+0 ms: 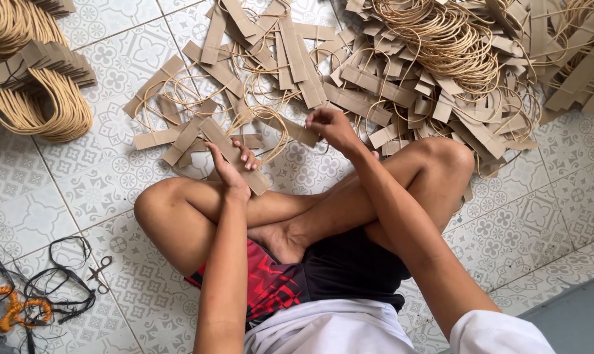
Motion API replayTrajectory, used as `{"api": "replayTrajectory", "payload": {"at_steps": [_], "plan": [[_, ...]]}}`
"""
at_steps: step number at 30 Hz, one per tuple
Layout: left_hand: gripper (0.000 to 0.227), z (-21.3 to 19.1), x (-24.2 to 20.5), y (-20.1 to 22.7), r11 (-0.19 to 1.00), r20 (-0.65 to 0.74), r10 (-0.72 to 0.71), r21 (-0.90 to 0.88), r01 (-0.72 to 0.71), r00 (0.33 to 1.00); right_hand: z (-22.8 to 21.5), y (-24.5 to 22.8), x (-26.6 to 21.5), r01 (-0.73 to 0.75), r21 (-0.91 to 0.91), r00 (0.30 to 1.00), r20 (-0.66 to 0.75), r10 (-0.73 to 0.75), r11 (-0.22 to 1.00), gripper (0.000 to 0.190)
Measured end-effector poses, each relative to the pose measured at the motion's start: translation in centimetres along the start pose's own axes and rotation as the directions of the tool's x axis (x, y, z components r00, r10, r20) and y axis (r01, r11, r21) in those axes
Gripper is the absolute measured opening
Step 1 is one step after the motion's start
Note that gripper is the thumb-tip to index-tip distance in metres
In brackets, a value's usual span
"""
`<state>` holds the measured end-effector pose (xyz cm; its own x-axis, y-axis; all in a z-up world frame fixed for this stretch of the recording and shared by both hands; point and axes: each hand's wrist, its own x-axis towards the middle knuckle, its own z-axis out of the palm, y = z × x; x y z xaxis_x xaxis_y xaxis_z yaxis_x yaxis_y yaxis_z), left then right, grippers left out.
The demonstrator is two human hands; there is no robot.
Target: The person is sitting on the floor, picking up paper bag handles and cardboard reinforcement strips from a large pile and stacking them neatly into bundles.
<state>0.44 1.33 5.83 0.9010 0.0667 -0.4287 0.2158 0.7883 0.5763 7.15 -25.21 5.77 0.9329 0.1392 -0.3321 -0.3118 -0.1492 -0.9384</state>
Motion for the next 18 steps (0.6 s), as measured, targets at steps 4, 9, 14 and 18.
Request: {"api": "replayTrajectory", "payload": {"at_steps": [4, 9, 14, 18], "plan": [[0.065, -0.4, 0.1, -0.1, 0.998, -0.057, 0.048, 0.031, -0.047, 0.997, 0.4, -3.4, -2.1, 0.067, 0.234, 0.993, -0.109, -0.043, 0.97, 0.022], [0.059, -0.7, 0.4, -0.3, 0.999, -0.093, 0.051, 0.021, -0.049, 0.994, -0.1, -4.3, -3.3, 0.262, 0.317, 0.957, -0.209, -0.202, 0.912, 0.019], [0.046, -0.2, 0.5, -1.1, 0.982, -0.089, 0.0, 0.188, 0.017, 0.996, 0.4, -3.7, -3.3, 0.22, 0.401, 0.975, -0.128, -0.184, 0.889, 0.018], [0.045, 1.6, -0.9, -0.7, 0.941, 0.023, -0.147, 0.31, 0.133, 0.989, 1.8, -4.3, -3.8, 0.17, 0.342, 0.97, 0.108, -0.218, 0.924, 0.021]]}}
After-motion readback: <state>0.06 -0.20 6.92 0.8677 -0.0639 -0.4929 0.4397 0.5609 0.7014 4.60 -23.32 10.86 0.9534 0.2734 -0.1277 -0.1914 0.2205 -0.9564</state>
